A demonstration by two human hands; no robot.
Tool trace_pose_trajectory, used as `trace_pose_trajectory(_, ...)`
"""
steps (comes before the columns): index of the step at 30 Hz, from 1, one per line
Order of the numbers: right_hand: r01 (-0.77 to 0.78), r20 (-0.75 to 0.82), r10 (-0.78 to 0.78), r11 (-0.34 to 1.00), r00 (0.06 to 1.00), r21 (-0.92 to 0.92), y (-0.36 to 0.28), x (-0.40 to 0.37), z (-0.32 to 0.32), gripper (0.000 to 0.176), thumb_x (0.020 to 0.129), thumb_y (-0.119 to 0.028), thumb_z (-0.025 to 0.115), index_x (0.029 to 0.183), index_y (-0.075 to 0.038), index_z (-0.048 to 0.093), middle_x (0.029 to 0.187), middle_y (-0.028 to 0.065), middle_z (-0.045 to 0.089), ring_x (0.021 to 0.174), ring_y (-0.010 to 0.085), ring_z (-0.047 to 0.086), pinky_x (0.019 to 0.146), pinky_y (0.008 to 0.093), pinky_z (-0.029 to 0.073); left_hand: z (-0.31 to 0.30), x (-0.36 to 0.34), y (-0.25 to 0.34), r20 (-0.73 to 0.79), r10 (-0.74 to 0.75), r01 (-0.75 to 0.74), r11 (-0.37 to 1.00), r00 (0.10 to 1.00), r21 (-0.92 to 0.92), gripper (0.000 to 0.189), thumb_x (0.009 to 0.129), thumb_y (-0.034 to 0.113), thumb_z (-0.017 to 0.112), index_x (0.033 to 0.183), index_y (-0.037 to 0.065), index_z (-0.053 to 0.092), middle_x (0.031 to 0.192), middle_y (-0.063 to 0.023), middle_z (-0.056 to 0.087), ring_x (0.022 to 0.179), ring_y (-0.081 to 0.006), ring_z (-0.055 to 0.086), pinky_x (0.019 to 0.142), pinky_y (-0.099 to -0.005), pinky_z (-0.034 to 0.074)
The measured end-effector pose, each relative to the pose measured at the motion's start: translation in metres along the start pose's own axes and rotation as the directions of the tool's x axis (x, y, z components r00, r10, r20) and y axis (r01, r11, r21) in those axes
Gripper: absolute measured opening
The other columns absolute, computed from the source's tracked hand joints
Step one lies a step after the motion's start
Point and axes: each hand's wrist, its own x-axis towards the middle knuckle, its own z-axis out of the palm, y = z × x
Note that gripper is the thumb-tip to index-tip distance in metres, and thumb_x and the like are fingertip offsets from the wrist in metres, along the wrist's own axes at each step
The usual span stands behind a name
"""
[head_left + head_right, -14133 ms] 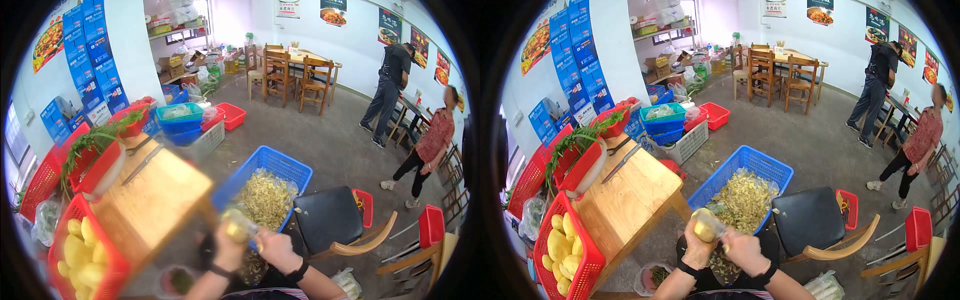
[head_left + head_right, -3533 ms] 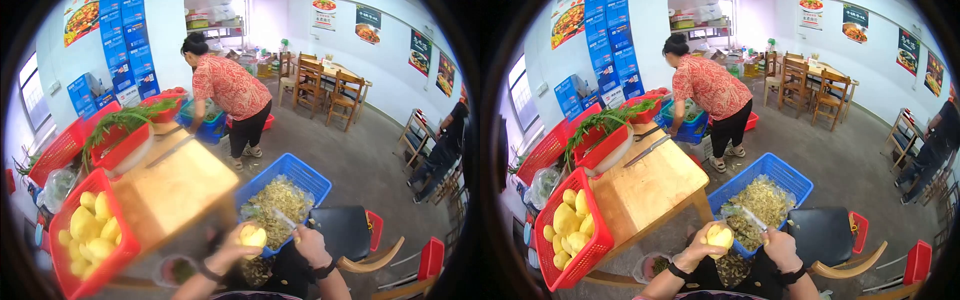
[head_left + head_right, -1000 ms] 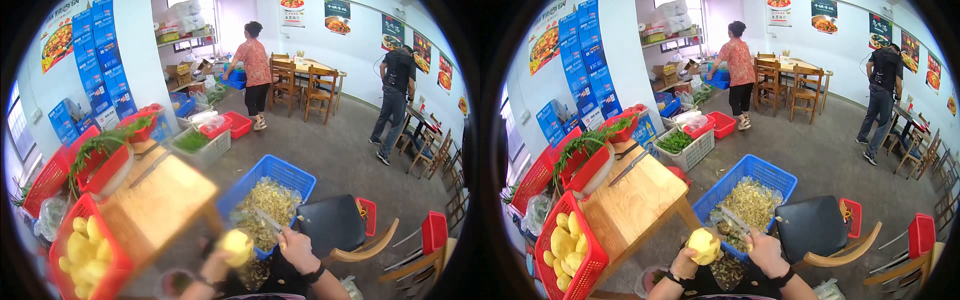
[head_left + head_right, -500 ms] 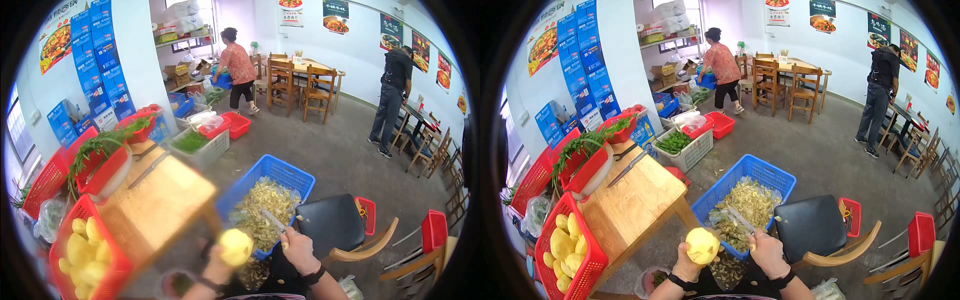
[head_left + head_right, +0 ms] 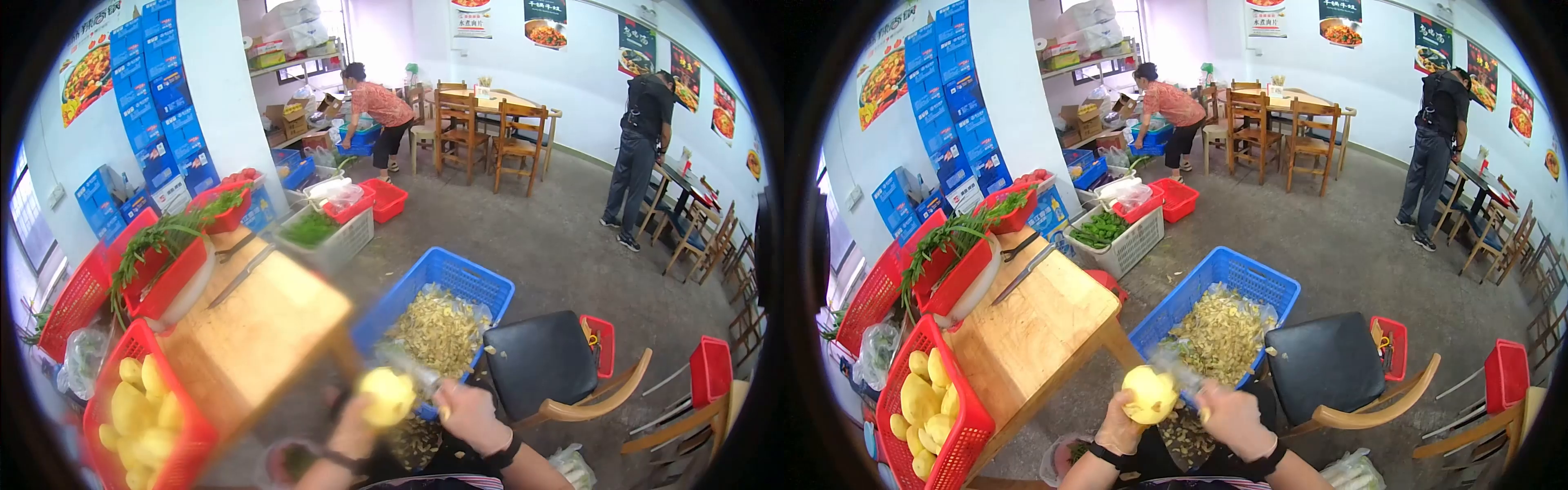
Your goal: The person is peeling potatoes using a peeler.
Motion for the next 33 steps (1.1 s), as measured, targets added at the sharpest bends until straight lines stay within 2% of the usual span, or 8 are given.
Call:
trace_pose_trajectory(2, -0.291, 0.066, 0.297, 0.953, 0.953, -0.083, 0.018, 0.012, -0.007, 0.017, 0.091, -0.025, 0.059, 0.093, -0.008, 0.059, 0.075, 0.0178, 0.063, 0.069, 0.0393, 0.063, 0.061, 0.0479, 0.049, 0.015, -0.002, 0.01, 0.098, -0.011, 0.012, 1.0, 0.995, -0.014, 0.074, 0.073, 0.034, 0.069, 0.134, -0.001, 0.045, 0.127, -0.0196, 0.058, 0.113, -0.0371, 0.06, 0.092, -0.0504, 0.053)
trace_pose_trajectory(7, -0.021, 0.217, -0.001, 0.995, 0.976, 0.099, -0.034, 0.006, -0.039, 0.02, 0.094, -0.027, 0.056, 0.092, -0.007, 0.058, 0.072, 0.0177, 0.065, 0.068, 0.0382, 0.065, 0.058, 0.0491, 0.05, 0.018, 0.009, 0.017, 0.274, 0.209, -0.278, 0.93, 0.939, 0.242, 0.082, 0.062, 0.027, 0.082, 0.132, 0.003, 0.046, 0.125, -0.0156, 0.057, 0.115, -0.0293, 0.058, 0.098, -0.0428, 0.049)
trace_pose_trajectory(12, -0.261, 0.073, 0.268, 0.96, 0.961, -0.098, 0.013, 0.019, -0.027, 0.024, 0.094, -0.031, 0.054, 0.097, -0.007, 0.056, 0.071, 0.0174, 0.064, 0.068, 0.0404, 0.064, 0.059, 0.0504, 0.05, -0.007, 0.028, 0.022, 0.509, 0.243, -0.437, 0.847, 0.825, 0.303, 0.085, 0.061, 0.016, 0.086, 0.133, 0.004, 0.043, 0.127, -0.0155, 0.056, 0.117, -0.0287, 0.057, 0.097, -0.044, 0.05)
trace_pose_trajectory(15, -0.049, 0.222, 0.026, 0.994, 0.975, 0.096, -0.03, 0.003, -0.033, 0.022, 0.095, -0.032, 0.052, 0.095, -0.01, 0.056, 0.07, 0.0179, 0.063, 0.068, 0.0406, 0.064, 0.059, 0.0523, 0.049, 0.011, 0.019, 0.019, 0.476, 0.264, -0.432, 0.856, 0.839, 0.285, 0.082, 0.063, 0.012, 0.086, 0.133, 0.006, 0.043, 0.127, -0.0157, 0.056, 0.116, -0.0291, 0.058, 0.096, -0.0443, 0.05)
trace_pose_trajectory(22, -0.305, 0.153, 0.325, 0.941, 0.933, -0.145, 0.017, 0.021, -0.018, 0.022, 0.094, -0.029, 0.054, 0.093, -0.007, 0.059, 0.069, 0.02, 0.062, 0.069, 0.0416, 0.063, 0.063, 0.051, 0.048, 0.005, 0.016, 0.015, 0.37, 0.239, -0.357, 0.886, 0.898, 0.295, 0.084, 0.06, 0.013, 0.087, 0.132, 0.007, 0.044, 0.127, -0.0168, 0.056, 0.116, -0.0311, 0.058, 0.095, -0.0464, 0.052)
trace_pose_trajectory(28, -0.06, 0.091, 0.047, 0.988, 0.995, 0.141, -0.019, 0.014, -0.04, 0.023, 0.096, -0.034, 0.052, 0.099, -0.011, 0.055, 0.069, 0.0187, 0.063, 0.067, 0.0424, 0.063, 0.062, 0.0519, 0.05, 0.016, 0.018, 0.03, 0.393, 0.228, -0.364, 0.876, 0.891, 0.316, 0.084, 0.06, 0.015, 0.087, 0.132, 0.006, 0.044, 0.129, -0.0175, 0.055, 0.119, -0.0315, 0.057, 0.096, -0.0465, 0.052)
trace_pose_trajectory(30, -0.029, 0.265, 0.008, 0.997, 0.964, 0.075, -0.026, 0.016, -0.036, 0.025, 0.096, -0.035, 0.051, 0.102, -0.011, 0.057, 0.072, 0.0189, 0.064, 0.068, 0.0414, 0.064, 0.062, 0.0521, 0.05, 0.022, 0.016, 0.028, 0.42, 0.222, -0.372, 0.872, 0.88, 0.318, 0.084, 0.06, 0.015, 0.087, 0.132, 0.006, 0.043, 0.13, -0.0168, 0.054, 0.119, -0.0313, 0.056, 0.097, -0.0464, 0.051)
trace_pose_trajectory(33, -0.194, 0.143, 0.211, 0.973, 0.967, -0.124, 0.026, 0.025, -0.016, 0.028, 0.095, -0.037, 0.051, 0.103, -0.011, 0.059, 0.071, 0.017, 0.065, 0.067, 0.0399, 0.065, 0.061, 0.0522, 0.05, 0.025, 0.012, 0.026, 0.325, 0.256, -0.366, 0.866, 0.91, 0.342, 0.086, 0.051, 0.025, 0.087, 0.124, 0.002, 0.048, 0.118, -0.0148, 0.06, 0.111, -0.0261, 0.061, 0.098, -0.0405, 0.049)
